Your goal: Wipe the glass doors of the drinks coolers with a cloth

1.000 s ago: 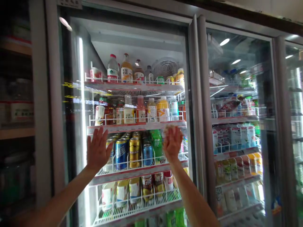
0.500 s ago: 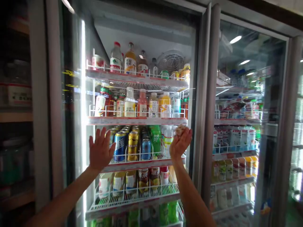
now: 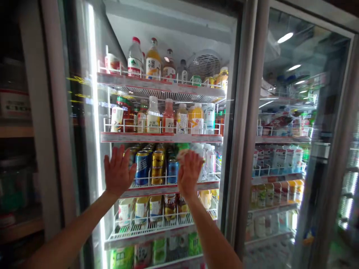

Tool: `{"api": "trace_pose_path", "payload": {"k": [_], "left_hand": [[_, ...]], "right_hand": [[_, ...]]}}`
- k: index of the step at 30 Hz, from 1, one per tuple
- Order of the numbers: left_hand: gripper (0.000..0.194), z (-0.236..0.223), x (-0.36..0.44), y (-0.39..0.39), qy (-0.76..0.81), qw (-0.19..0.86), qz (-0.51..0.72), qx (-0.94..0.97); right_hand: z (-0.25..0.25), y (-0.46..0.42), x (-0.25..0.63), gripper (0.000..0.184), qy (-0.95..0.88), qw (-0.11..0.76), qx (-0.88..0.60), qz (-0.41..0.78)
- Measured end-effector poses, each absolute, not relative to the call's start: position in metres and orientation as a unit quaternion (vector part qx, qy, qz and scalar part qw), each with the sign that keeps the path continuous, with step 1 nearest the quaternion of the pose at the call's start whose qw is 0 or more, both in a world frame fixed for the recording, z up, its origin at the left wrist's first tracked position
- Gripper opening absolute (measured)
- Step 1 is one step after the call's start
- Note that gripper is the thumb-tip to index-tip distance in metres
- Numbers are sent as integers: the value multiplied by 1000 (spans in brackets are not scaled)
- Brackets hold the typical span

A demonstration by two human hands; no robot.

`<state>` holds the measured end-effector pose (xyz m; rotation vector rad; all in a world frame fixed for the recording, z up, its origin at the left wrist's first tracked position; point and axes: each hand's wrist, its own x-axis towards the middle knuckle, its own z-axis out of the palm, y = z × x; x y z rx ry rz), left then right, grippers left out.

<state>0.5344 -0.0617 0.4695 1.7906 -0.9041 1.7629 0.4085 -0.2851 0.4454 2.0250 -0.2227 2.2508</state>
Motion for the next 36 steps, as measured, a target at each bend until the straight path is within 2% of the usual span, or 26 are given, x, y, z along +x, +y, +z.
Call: {"api": "trace_pose_path", "payload": {"k": [4,10,16,22,24,28,30,33,36], "left_hand": [[64,469,535,-61,-335,245,638,649],[64,469,535,-61,-335,248,633,653],[64,470,534,-60,-332,242,634,656],[65,469,533,-61,-322,227,641,659],[64,469,534,-61,-323,231,639,659],[62,468,534,-61,-329,244,632,658],[60,468,534,-61,-330,248,628,660],[59,468,533,-61,-327,252,625,662],[58,468,532,-60,-329,253,621,665]], "right_hand": [[429,-269,407,58,15,106,743,660],[439,-306,398,61,-138,6,613,778],[410,-272,402,60,44,114,759,640],[414,-322,385,62,-134,23,618,775],[407,-306,391,61,-115,26,645,755],[394,-282,395,59,15,107,763,638],[400,-294,392,61,-15,101,740,665],[416,-307,392,61,-112,34,648,752],[414,-288,401,57,-65,44,682,727]]}}
